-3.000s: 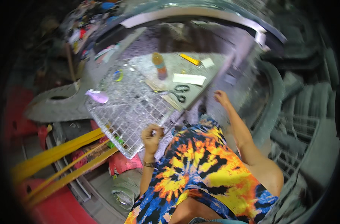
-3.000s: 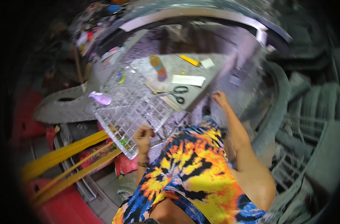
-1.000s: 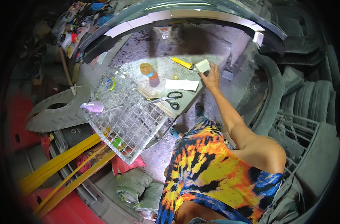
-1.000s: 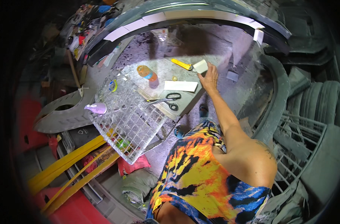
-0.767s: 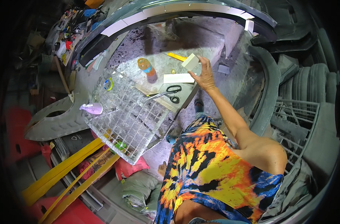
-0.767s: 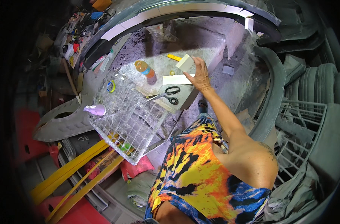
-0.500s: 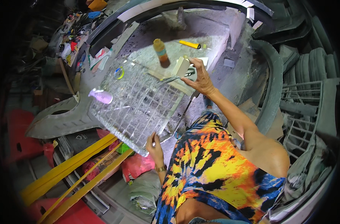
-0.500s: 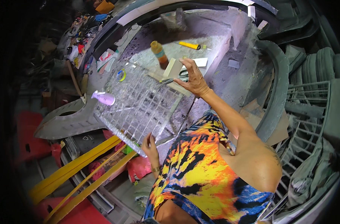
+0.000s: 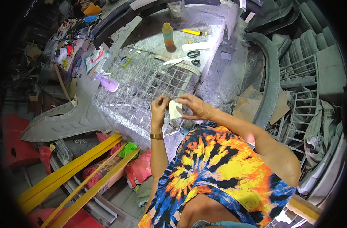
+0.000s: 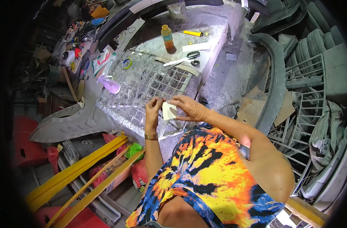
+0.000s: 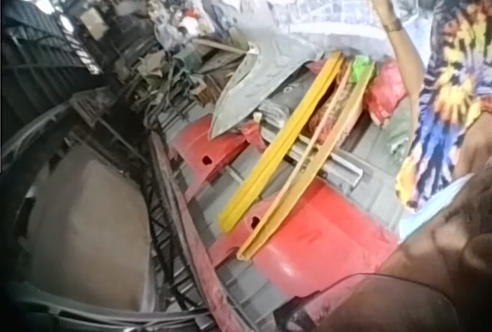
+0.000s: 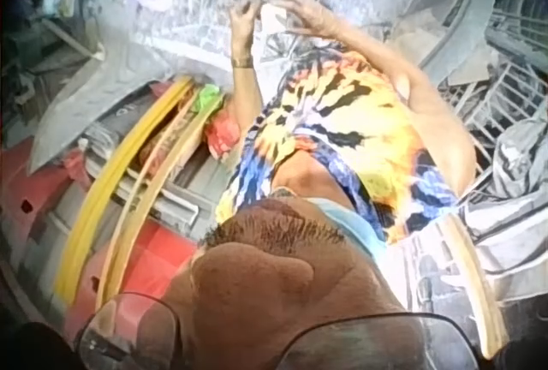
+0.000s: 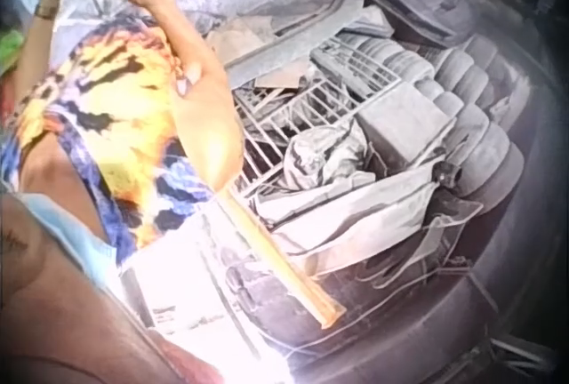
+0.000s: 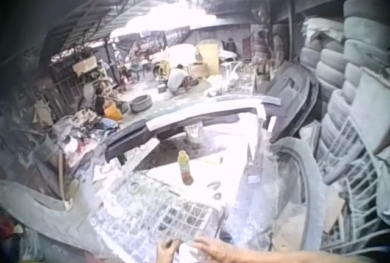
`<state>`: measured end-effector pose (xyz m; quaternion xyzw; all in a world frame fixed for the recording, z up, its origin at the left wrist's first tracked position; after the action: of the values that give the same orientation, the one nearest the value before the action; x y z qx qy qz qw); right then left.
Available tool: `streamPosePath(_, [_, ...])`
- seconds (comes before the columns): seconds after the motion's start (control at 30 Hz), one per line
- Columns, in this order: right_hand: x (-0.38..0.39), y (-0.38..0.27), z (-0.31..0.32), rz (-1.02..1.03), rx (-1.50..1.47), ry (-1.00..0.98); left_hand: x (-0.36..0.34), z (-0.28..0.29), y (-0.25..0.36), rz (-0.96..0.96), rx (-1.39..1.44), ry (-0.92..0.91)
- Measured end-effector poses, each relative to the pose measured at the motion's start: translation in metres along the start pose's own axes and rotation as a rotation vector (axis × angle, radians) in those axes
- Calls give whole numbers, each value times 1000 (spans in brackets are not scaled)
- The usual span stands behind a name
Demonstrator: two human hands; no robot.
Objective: Measuring, cutting, and applying tape/paper to a car bumper for body work.
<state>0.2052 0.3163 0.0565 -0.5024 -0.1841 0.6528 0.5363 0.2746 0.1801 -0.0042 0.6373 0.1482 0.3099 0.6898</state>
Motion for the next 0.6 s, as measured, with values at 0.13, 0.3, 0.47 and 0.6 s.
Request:
streamPosePath(0.13, [11, 7, -26, -40, -26, -78, 24, 34, -44, 86, 89, 179])
streamPosePath(0.3, [28, 42, -36, -137, -83, -59, 69, 66, -63, 110, 130, 349])
streamPosePath(0.47, [37, 109, -18, -234, -3, 86, 116, 71, -106, 290, 118, 386])
streamPosePath(0.6, [23, 141, 20, -292, 28, 209, 145, 59, -111, 267, 67, 356])
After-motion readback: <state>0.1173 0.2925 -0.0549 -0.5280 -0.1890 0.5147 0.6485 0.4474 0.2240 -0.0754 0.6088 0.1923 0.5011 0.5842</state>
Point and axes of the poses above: each hand's wrist, its own x-axis away from the middle knuckle, its own z-axis out of the back of the hand, y = z × x, the point moved 10 cm from there along -x, towards the middle knuckle, and after that the axes turned 11 degrees about -x, right-handed, at the moved point
